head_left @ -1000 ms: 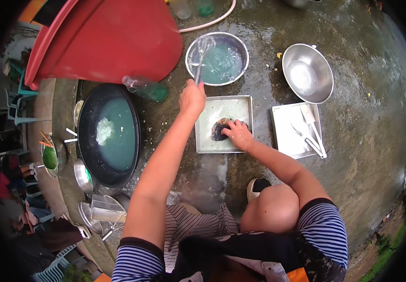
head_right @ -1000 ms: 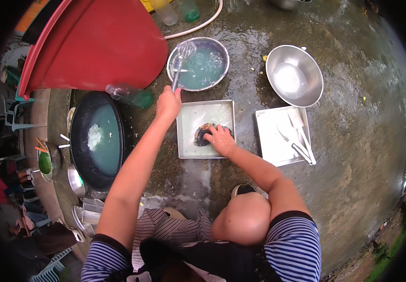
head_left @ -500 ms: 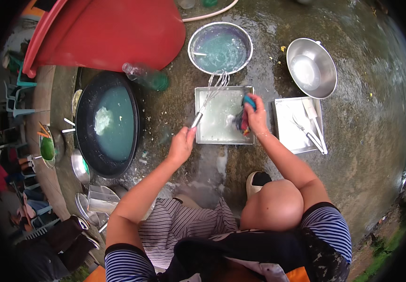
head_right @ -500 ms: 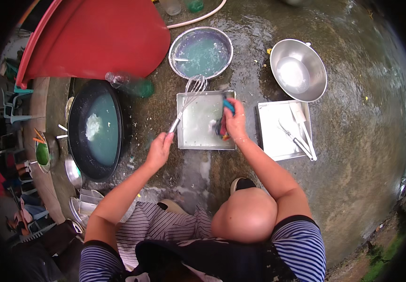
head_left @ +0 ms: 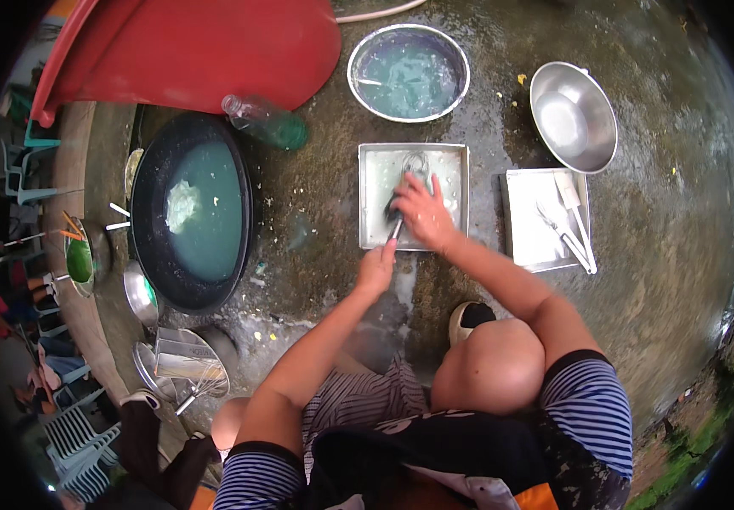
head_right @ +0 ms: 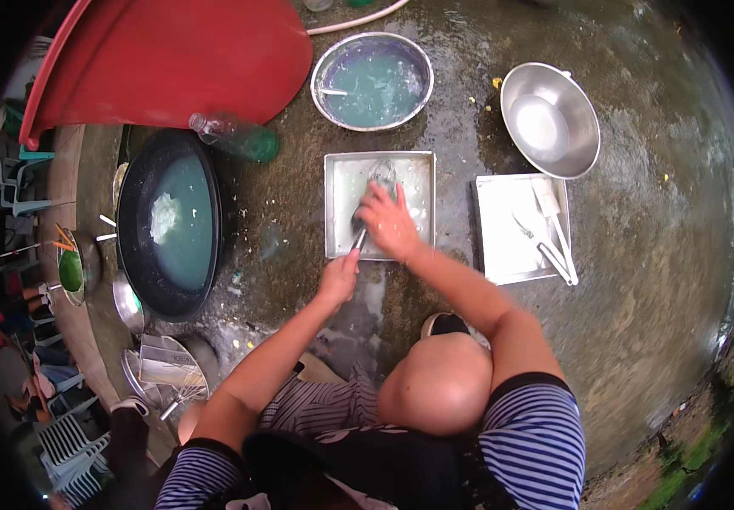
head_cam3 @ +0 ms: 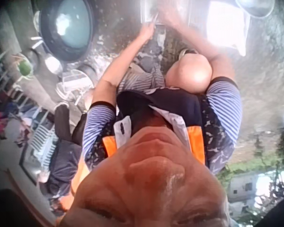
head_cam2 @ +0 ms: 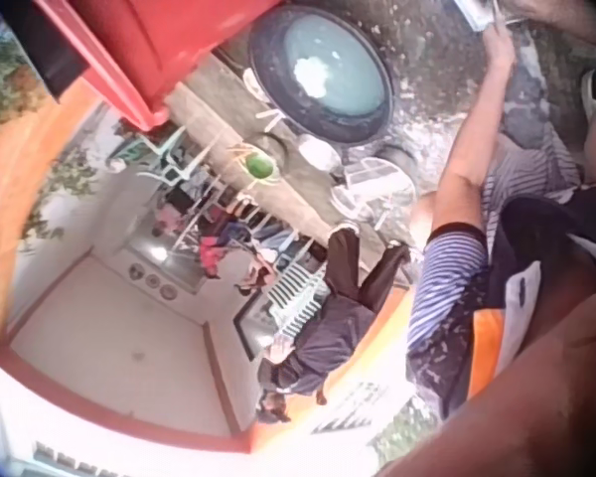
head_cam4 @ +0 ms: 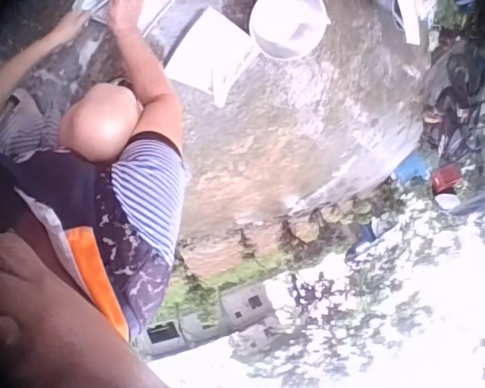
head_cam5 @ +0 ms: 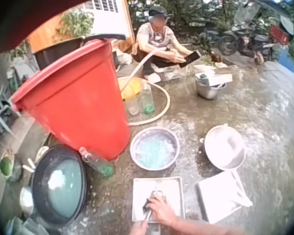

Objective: The person washes various kitchen items, including a metal bowl, a square tray, a whisk, and a spatula, by scrubbing them with a cloth in soapy water and rinsing them.

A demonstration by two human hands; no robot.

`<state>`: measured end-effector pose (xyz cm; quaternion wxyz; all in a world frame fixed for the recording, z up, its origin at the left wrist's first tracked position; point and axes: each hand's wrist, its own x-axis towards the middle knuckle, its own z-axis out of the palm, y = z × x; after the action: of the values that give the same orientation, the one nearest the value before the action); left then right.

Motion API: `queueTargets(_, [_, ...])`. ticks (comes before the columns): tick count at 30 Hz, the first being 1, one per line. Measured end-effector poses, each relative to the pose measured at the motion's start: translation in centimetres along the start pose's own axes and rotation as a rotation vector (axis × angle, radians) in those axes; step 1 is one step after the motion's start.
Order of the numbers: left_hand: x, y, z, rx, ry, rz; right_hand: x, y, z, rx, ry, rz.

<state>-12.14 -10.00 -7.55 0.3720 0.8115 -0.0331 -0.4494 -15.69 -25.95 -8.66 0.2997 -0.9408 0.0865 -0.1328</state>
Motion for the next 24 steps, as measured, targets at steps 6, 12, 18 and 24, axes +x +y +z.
queueTargets(6, [-0.7,0.4,1.0,0.330,0.091,0.308,4.4,6.1,-1.8,0.128,-0.028,-0.023])
queueTargets(12, [0.8,2.5,0.7,0.397,0.132,0.326,0.6,2.4,2.1,0.139,0.183,0.004])
queueTargets(18, [0.0,1.6,0.4,0.462,0.016,0.214,1.6,1.5,-0.9,-0.073,0.028,0.100])
queueTargets(24, [-1.8,2.3,-0.5,-0.600,-0.554,-0.449,4.2,6.8,-1.9,0.318,0.001,0.239])
